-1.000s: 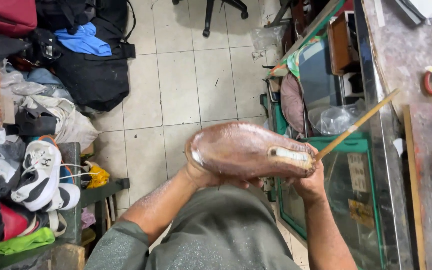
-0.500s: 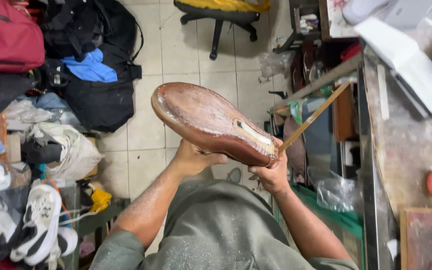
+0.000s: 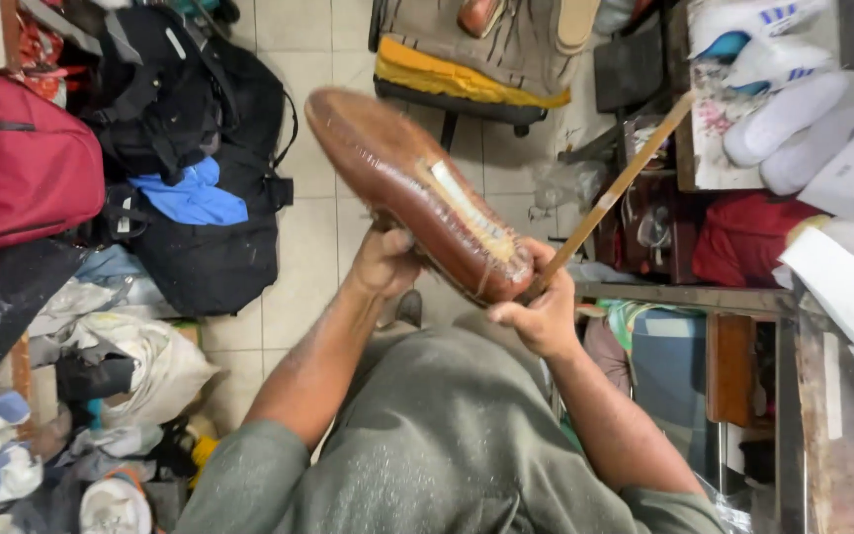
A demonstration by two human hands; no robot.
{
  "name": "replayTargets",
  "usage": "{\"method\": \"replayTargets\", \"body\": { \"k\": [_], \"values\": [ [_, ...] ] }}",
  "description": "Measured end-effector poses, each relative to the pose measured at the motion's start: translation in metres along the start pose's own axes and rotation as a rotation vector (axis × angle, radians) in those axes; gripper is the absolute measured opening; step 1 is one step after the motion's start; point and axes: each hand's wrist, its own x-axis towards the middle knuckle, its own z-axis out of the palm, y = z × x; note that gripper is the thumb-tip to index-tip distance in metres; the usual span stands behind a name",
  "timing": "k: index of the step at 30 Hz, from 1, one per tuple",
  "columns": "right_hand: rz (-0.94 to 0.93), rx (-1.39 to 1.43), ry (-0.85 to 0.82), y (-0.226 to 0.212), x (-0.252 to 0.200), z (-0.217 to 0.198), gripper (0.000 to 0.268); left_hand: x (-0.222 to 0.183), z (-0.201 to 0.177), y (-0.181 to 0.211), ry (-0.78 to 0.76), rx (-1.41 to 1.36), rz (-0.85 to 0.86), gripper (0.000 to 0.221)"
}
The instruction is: Applying glue to the sole of a leather shoe using a brush at a repair bench
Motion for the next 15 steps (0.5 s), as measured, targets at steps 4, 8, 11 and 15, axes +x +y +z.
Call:
{"method": "replayTargets", "body": {
  "k": [4,8,11,15],
  "values": [
    [-0.058,-0.114,0.013,0.003,0.058,-0.005,0.098,0.069,-0.017,0.004,-0.07,0.006,0.015,0.062],
    [-0.042,-0.26,0.013,0.018,0.115,-0.049,0.083,0.142,-0.039,-0.011,-0.094,-0.099,-0.053,0.063],
    [0.015,-0.353,0.058,0.026,0.146,-0.102,0.05,0.203,-0.02,0.008,-0.077,-0.098,-0.074,0.058],
    [0.093,-0.419,0.16,0.023,0.177,-0.157,0.041,0.267,-0.04,0.0,-0.039,-0.075,-0.118,0.059]
  ]
}}
